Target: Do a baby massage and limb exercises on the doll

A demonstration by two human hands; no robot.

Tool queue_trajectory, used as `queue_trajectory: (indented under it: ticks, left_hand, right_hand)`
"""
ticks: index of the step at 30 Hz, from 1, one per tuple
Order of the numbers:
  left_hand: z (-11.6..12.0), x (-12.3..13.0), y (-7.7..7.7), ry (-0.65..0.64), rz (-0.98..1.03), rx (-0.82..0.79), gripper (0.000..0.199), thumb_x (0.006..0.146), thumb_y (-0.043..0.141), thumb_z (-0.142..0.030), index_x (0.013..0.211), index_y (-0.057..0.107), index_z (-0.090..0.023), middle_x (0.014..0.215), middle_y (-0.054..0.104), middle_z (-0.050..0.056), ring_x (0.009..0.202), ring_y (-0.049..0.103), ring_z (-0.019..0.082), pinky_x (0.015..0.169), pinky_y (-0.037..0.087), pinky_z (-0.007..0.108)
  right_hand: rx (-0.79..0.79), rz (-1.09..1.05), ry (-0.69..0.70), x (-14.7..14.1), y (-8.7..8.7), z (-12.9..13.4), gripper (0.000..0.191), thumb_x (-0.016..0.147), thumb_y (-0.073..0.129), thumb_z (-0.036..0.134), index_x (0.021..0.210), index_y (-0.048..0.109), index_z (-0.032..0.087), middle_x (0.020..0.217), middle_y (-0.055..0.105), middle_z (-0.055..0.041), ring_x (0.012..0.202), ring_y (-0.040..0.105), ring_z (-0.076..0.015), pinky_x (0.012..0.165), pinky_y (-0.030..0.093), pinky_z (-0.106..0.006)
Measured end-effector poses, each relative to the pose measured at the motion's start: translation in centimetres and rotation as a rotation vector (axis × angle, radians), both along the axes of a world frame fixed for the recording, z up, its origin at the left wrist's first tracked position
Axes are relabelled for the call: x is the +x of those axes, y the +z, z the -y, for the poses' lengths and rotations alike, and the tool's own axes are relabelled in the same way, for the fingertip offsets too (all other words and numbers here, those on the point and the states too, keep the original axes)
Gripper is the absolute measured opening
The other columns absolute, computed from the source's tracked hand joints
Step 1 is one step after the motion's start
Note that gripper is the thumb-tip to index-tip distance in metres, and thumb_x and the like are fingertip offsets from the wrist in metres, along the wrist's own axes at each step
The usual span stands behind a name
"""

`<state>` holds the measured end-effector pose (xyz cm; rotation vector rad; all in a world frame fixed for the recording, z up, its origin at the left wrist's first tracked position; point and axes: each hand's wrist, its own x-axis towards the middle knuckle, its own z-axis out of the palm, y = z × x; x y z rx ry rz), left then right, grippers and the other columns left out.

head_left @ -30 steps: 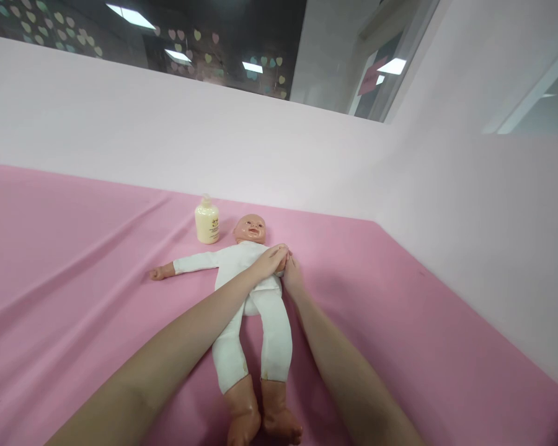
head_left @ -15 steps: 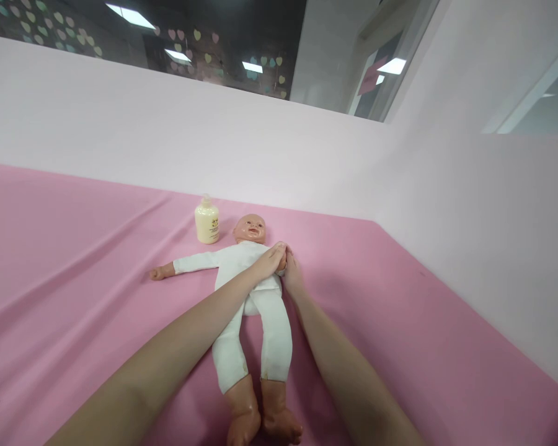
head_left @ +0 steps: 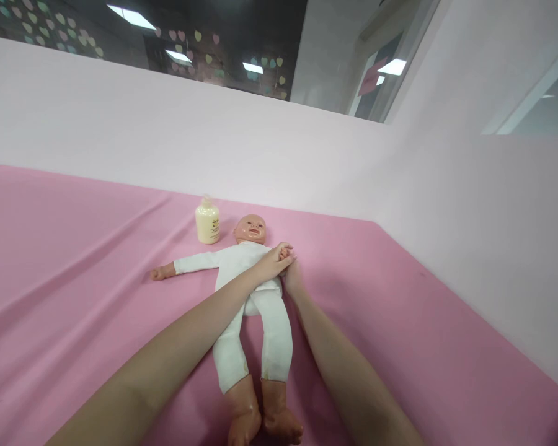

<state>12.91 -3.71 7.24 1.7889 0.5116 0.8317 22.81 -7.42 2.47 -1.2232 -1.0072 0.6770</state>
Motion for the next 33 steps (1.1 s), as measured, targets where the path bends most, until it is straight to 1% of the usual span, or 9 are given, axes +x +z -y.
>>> queue_trajectory:
  ticks: [3,6,11,16,19,23,26,30,33]
  left_hand:
    - [-0.2,0.0,-0.2,-0.015,0.001,-0.04,0.052,0.082,0.081,-0.051,0.119,0.06,-0.022,0.108,0.069,0.004,0.103,0.067,0.021,0.097,0.052,0.036]
    - [-0.4,0.1,-0.4,-0.015,0.005,-0.069,0.056,0.076,0.086,-0.046,0.119,0.059,-0.022,0.105,0.068,0.003,0.1,0.066,0.02,0.093,0.053,0.034]
    - [-0.5,0.3,-0.5,0.01,0.005,-0.044,0.056,0.07,0.091,-0.041,0.112,0.06,-0.021,0.097,0.066,-0.001,0.094,0.065,0.018,0.092,0.052,0.033]
    - [-0.3,0.1,-0.2,-0.01,0.007,-0.075,0.055,0.067,0.091,-0.042,0.106,0.059,-0.021,0.09,0.062,-0.004,0.087,0.062,0.016,0.084,0.052,0.03]
    - [-0.1,0.0,0.1,-0.019,0.004,-0.097,0.054,0.067,0.09,-0.046,0.104,0.059,-0.022,0.089,0.061,-0.005,0.084,0.062,0.016,0.08,0.051,0.029]
    - [0.1,-0.2,0.4,-0.025,0.016,-0.079,0.052,0.067,0.089,-0.05,0.102,0.062,-0.021,0.088,0.064,-0.004,0.085,0.063,0.017,0.082,0.052,0.031]
    - [0.1,-0.2,0.5,-0.017,0.025,-0.049,0.05,0.067,0.089,-0.049,0.101,0.065,-0.021,0.089,0.068,-0.002,0.089,0.065,0.018,0.085,0.053,0.031]
    - [0.0,-0.1,0.3,0.004,0.037,-0.037,0.049,0.067,0.09,-0.047,0.101,0.067,-0.021,0.091,0.07,-0.002,0.091,0.067,0.019,0.086,0.054,0.032]
    - [-0.2,0.0,0.0,-0.015,0.041,-0.064,0.05,0.066,0.09,-0.044,0.103,0.066,-0.021,0.091,0.071,-0.001,0.09,0.067,0.019,0.082,0.053,0.031]
  right_hand:
    - [0.024,-0.086,0.037,-0.1,0.2,0.3,0.041,0.104,0.035,0.042,0.098,0.069,0.021,0.097,0.076,-0.01,0.101,0.072,-0.0241,0.083,0.061,-0.033]
    - [0.023,-0.102,0.042,-0.1,0.7,0.8,0.04,0.104,0.039,0.043,0.091,0.069,0.021,0.091,0.075,-0.0084,0.095,0.071,-0.0238,0.077,0.059,-0.031]
    - [-0.009,-0.116,0.014,-0.3,1.1,0.9,0.044,0.105,0.038,0.047,0.086,0.069,0.022,0.089,0.076,-0.0075,0.093,0.07,-0.0233,0.079,0.058,-0.031]
    - [-0.008,-0.139,0.022,-0.5,1.3,0.9,0.043,0.106,0.038,0.047,0.09,0.069,0.022,0.088,0.074,-0.0063,0.092,0.069,-0.0221,0.079,0.057,-0.029]
    - [-0.011,-0.141,0.009,-0.5,1.3,0.9,0.042,0.106,0.038,0.044,0.092,0.07,0.022,0.089,0.075,-0.0065,0.095,0.069,-0.0226,0.082,0.057,-0.03]
    - [0.006,-0.166,0.018,-0.4,1.4,0.9,0.044,0.107,0.038,0.04,0.091,0.073,0.021,0.094,0.077,-0.0081,0.097,0.069,-0.0235,0.083,0.058,-0.031]
    - [0.002,-0.135,0.015,-0.4,1.6,1.1,0.038,0.105,0.044,0.039,0.091,0.074,0.021,0.092,0.077,-0.0081,0.097,0.069,-0.0244,0.081,0.059,-0.032]
    - [-0.017,-0.077,-0.011,-0.3,2.0,1.6,0.035,0.103,0.046,0.04,0.088,0.072,0.023,0.091,0.076,-0.0083,0.093,0.07,-0.0248,0.079,0.06,-0.033]
    - [-0.022,-0.031,-0.007,-0.2,2.1,1.6,0.03,0.101,0.049,0.038,0.09,0.073,0.023,0.093,0.077,-0.0089,0.094,0.071,-0.0255,0.08,0.06,-0.034]
